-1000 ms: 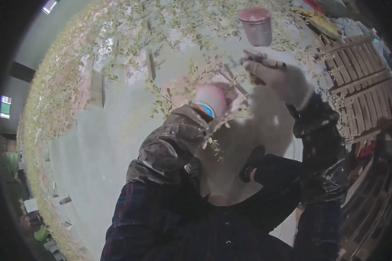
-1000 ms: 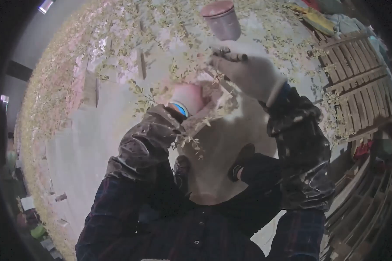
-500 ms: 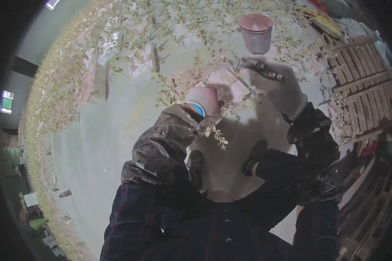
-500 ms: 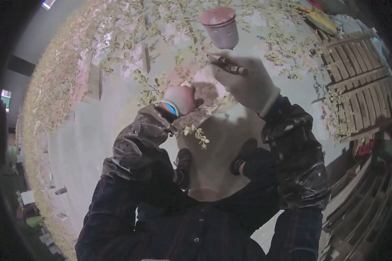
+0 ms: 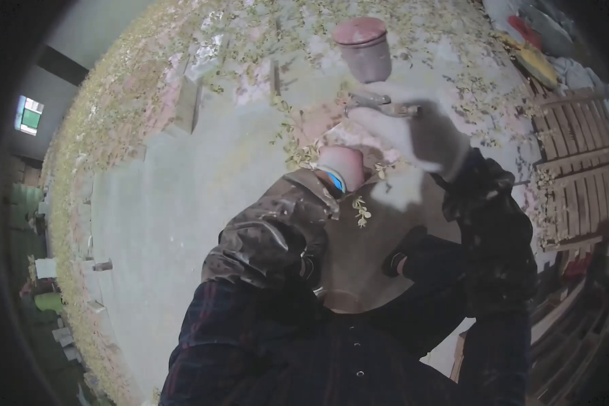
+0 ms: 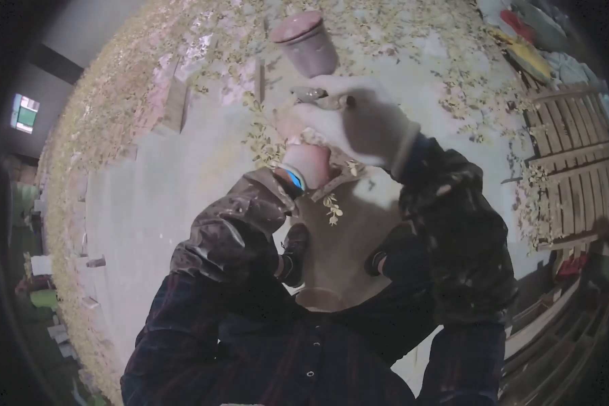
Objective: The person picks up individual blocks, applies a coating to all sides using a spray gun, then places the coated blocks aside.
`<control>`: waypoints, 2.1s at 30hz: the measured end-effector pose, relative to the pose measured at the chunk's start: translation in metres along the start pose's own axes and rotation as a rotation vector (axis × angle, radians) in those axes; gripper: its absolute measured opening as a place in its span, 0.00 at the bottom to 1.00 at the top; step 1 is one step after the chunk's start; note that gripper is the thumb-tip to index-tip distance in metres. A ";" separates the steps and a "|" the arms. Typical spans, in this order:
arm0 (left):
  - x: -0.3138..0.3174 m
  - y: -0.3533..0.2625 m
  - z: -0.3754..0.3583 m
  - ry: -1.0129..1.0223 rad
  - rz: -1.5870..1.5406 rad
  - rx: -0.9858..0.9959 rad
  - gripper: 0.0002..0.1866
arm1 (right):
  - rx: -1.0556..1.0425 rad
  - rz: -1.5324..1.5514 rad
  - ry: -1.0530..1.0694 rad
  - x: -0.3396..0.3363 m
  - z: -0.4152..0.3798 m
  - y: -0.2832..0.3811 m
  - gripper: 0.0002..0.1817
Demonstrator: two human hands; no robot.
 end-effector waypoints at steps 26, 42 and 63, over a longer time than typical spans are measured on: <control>-0.027 0.010 0.003 -0.241 0.117 0.176 0.20 | 0.085 0.717 -0.482 -0.028 -0.186 -0.009 0.20; -0.044 0.011 -0.020 -0.568 -0.060 0.317 0.19 | 0.196 0.340 -0.458 0.012 -0.231 -0.006 0.14; -0.009 0.033 -0.049 -0.318 -0.607 0.019 0.33 | 0.126 0.531 -0.586 -0.013 -0.182 -0.003 0.15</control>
Point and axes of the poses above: each hand's wrist, its own z-axis towards the middle knuckle, its own x-axis out of the palm, y = z × x, the point moved 10 cm from there along z, towards the middle knuckle, and after that the axes turned 9 degrees about -z, right-handed, at the moved point
